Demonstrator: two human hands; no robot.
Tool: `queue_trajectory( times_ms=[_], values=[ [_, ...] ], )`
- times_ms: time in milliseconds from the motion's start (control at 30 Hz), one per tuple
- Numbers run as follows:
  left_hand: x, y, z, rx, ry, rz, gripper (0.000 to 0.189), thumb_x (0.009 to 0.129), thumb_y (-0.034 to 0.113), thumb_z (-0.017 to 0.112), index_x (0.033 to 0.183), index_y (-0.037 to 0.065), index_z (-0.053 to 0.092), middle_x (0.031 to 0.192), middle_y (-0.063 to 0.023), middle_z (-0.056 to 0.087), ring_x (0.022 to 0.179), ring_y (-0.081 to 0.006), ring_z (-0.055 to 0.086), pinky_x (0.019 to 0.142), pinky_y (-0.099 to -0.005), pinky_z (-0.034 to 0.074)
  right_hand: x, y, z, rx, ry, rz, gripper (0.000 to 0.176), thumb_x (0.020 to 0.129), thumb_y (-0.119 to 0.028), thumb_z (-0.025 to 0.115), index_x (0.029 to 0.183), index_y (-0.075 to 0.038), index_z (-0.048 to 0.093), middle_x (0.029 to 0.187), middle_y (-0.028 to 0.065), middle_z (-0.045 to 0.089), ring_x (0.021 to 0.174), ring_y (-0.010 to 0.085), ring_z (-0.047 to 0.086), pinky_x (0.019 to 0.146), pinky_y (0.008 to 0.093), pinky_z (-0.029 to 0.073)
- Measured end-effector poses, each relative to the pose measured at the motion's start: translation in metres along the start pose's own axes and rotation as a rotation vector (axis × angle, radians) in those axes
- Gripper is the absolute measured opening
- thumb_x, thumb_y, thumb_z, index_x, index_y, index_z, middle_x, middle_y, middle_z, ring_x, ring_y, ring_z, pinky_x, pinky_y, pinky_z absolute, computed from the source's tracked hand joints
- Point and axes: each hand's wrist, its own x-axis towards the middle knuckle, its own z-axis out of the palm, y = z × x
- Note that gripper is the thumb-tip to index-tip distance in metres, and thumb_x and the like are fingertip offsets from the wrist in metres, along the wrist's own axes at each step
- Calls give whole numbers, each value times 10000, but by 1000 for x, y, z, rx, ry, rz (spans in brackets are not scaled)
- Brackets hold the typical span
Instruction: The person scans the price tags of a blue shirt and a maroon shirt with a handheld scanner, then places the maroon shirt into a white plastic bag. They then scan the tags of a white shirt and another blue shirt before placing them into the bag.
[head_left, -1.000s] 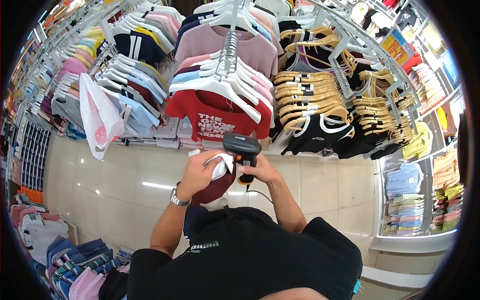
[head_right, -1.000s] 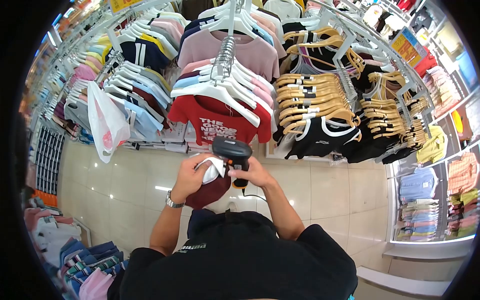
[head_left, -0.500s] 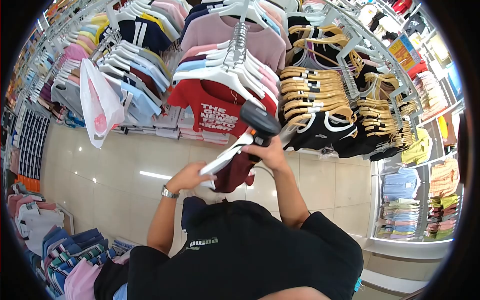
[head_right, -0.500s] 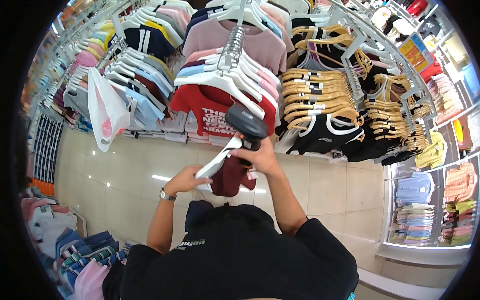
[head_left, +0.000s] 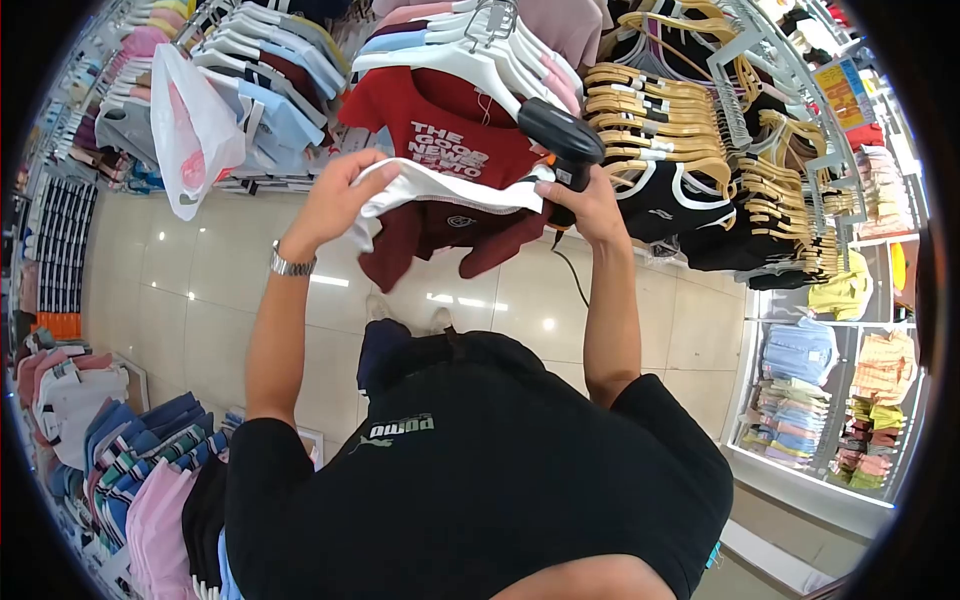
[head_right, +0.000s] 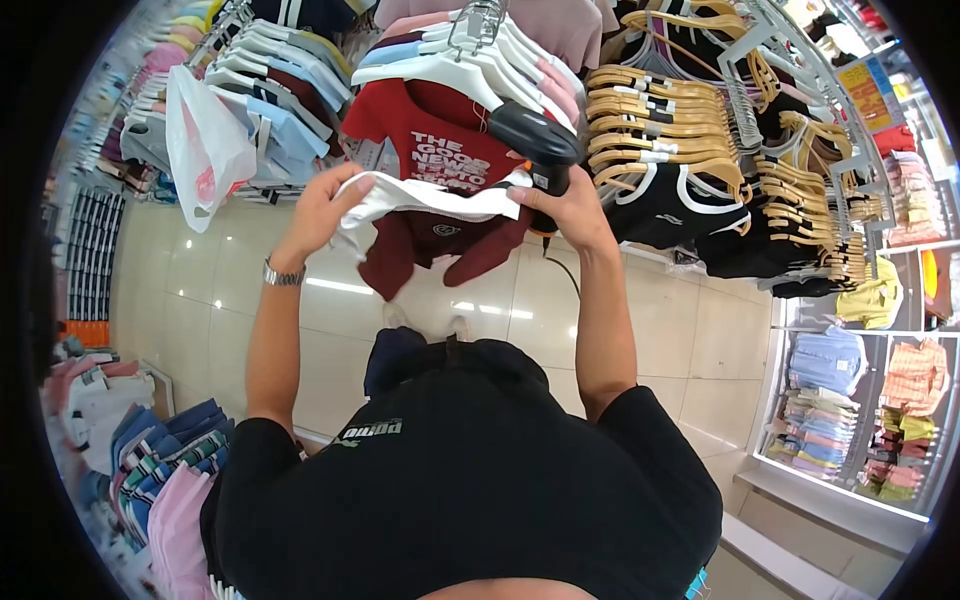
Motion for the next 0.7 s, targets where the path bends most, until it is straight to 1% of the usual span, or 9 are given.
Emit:
queue_trajectory(
  times_ms=[100,200,267,300,333,400,533,633,700],
  values=[
    [3,29,-1,103,-11,96,236,906,248,725,957,29,650,849,12,642,770,-58,547,707,-234,453,-2,10,1,-62,-121,87,475,683,-99,911,1064,6,647,934,7,646,861,105,589,786,273,492],
    [0,40,-12,125,-80,50,238,873,219,759,972,33,648,854,10,643,765,-71,555,706,-244,462,-6,2,7,-185,-126,53,475,696,-125,911,1072,7,653,927,-4,642,835,78,571,740,250,477],
    [-1,31,-24,260,-41,75,247,841,182,775,981,22,650,857,-23,658,758,-100,567,716,-276,478,1,12,1,-216,9,51,476,722,-154,899,1096,12,656,925,4,647,803,88,576,718,252,486],
    [-3,26,-32,326,-33,71,249,836,177,775,980,16,652,854,-34,661,754,-107,568,719,-283,480,6,13,1,-272,111,-191,471,742,-171,886,1109,17,659,923,23,664,761,103,588,687,266,505],
    [-4,22,-39,392,-23,68,250,830,171,774,978,10,653,852,-44,663,750,-115,568,722,-290,482,2,-10,3,-187,160,87,454,739,-131,875,1105,9,647,935,41,670,780,104,609,696,268,509],
    [-5,16,-50,493,-17,26,247,857,196,730,950,-22,664,783,-73,646,714,-132,542,689,-307,461,9,-5,-3,-241,231,-47,428,746,-129,862,1082,16,641,916,55,679,736,108,610,662,273,514],
    [-3,-3,-69,510,-29,-48,274,892,231,678,939,-39,670,727,-70,615,690,-136,518,653,-306,430,20,-14,-9,-384,281,-149,409,732,-161,867,1022,35,654,847,48,676,716,107,600,662,283,512],
    [-7,0,-73,476,3,-92,262,898,215,673,961,-39,669,769,-45,628,722,-119,516,667,-283,426,28,-15,-23,-461,275,-9,444,718,-169,869,1041,48,654,910,82,700,798,155,631,757,308,522],
    [-9,2,-73,459,5,-99,247,902,198,671,977,-37,668,801,-32,639,746,-111,520,683,-272,430,26,-19,-24,-439,243,22,470,709,-193,878,1048,46,657,917,79,695,804,159,630,766,303,520]
  ],
)
